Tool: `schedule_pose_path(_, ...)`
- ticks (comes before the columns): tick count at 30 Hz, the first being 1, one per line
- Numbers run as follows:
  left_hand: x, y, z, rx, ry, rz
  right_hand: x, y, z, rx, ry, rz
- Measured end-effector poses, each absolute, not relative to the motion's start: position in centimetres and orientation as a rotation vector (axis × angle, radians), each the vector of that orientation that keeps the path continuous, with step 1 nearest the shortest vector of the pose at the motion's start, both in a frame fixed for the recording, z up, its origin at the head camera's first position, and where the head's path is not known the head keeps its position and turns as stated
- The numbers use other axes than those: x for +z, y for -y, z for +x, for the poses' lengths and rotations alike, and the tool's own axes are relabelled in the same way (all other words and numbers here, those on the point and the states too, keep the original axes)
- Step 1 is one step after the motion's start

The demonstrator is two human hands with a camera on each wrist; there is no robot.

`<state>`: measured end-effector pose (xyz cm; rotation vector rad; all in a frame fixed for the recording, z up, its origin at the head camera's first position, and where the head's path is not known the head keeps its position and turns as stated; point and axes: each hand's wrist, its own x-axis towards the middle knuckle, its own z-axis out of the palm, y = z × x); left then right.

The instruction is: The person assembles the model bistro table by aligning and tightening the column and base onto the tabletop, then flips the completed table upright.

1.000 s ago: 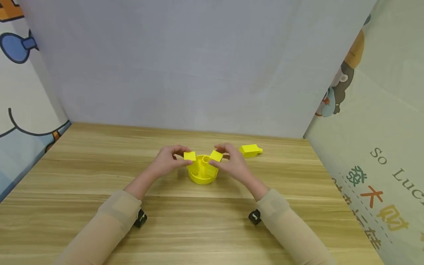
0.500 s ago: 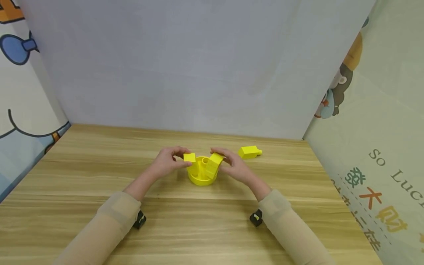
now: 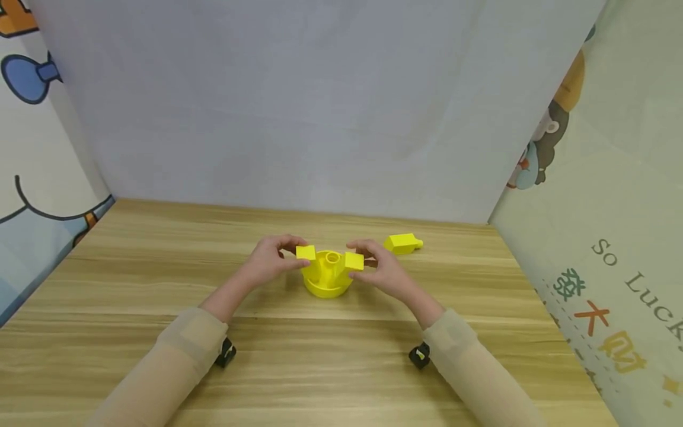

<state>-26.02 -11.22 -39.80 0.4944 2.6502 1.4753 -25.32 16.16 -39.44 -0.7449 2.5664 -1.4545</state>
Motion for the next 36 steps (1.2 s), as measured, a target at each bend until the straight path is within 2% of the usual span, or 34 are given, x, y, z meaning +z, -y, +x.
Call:
schedule_pose_path(9, -39.8, 11.3, -26.0, 1.468, -2.656, 0.505, -39.3, -15.7, -24.6, -1.388, -2.620, -0.715)
schedule_pose_path(22, -39.6, 11.4, -25.9, 1.469, -2.646, 0.504, -39.0, -16.4, -25.0, -1.314, -2.439, -1.009)
schedule_pose_path(28, -39.8, 11.3, -26.1, 1.462, -2.651, 0.503, -38.2, -16.1, -24.4, -1.245, -2.495, -0.998)
schedule_pose_path(36, -39.7, 11.3, -26.0, 1.453, -2.658, 0.505, -39.3, -16.0, -24.7, -1.254, -2.589, -0.973)
